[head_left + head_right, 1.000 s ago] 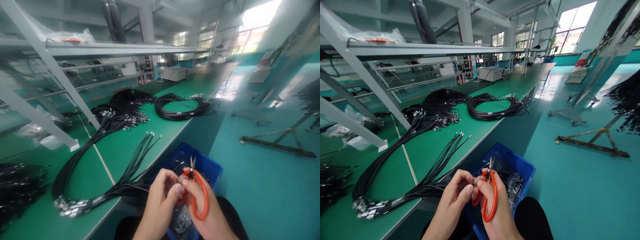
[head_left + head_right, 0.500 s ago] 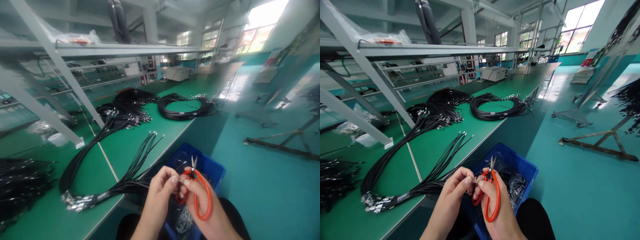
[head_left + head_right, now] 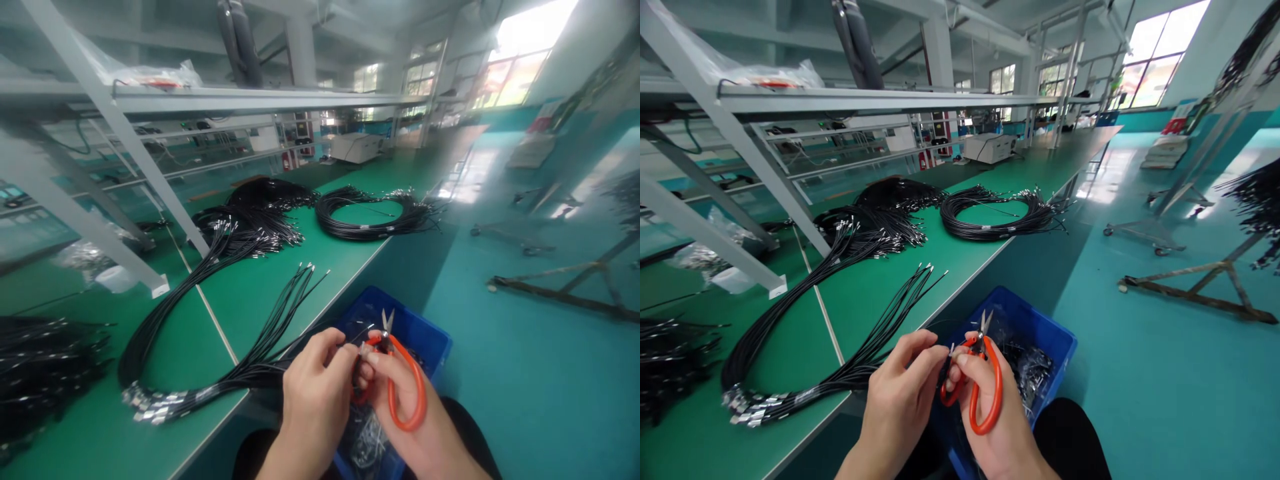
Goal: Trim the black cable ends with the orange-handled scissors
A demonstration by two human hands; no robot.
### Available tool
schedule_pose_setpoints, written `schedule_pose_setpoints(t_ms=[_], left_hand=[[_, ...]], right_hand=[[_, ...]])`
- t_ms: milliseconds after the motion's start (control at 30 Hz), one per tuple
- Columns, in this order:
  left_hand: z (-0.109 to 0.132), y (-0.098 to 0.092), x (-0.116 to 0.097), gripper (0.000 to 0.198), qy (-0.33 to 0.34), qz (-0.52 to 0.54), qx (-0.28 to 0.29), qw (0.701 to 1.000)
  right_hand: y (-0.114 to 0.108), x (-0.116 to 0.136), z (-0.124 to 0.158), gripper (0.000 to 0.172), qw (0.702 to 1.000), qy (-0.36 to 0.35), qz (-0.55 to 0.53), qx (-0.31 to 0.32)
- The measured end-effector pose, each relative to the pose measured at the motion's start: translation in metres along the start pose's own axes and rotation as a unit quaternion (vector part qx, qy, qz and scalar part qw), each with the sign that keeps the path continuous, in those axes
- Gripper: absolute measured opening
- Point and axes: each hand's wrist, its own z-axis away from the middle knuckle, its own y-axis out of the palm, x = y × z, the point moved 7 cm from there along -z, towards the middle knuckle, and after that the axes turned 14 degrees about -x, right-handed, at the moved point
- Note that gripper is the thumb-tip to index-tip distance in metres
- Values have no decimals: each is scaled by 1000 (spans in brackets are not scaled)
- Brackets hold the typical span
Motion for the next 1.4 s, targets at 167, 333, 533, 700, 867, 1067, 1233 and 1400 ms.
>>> schedule_pose_setpoints(t_ms=[167,333,533,700,867,1067,1233,1400], left_hand=[[4,5,17,18,-134,113,50,983],[17,23,15,9,-262,278,126,916],[18,26,21,10,-304,304,101,897],[15,17,21,6,-249,194,36,948],[14,16,8,9,-170,159,17,972],[17,18,5,12,-120,132,34,983],[17,20,3,12,-103,127,33,986],[17,24,12,9,-178,153,33,972]], right_hand=[[1,1,1,10,1000,-14,4,-7],[0,0,0,9,1000,-19,20,-2],[-6,13,1,17,986,-117,109,-49],[-11,35,9,38,944,-238,203,-108],[-13,34,9,36,957,-199,194,-82],[-12,34,8,38,955,-202,191,-105],[-10,39,6,35,936,-240,229,-120],[-18,38,22,26,843,-376,349,-164]])
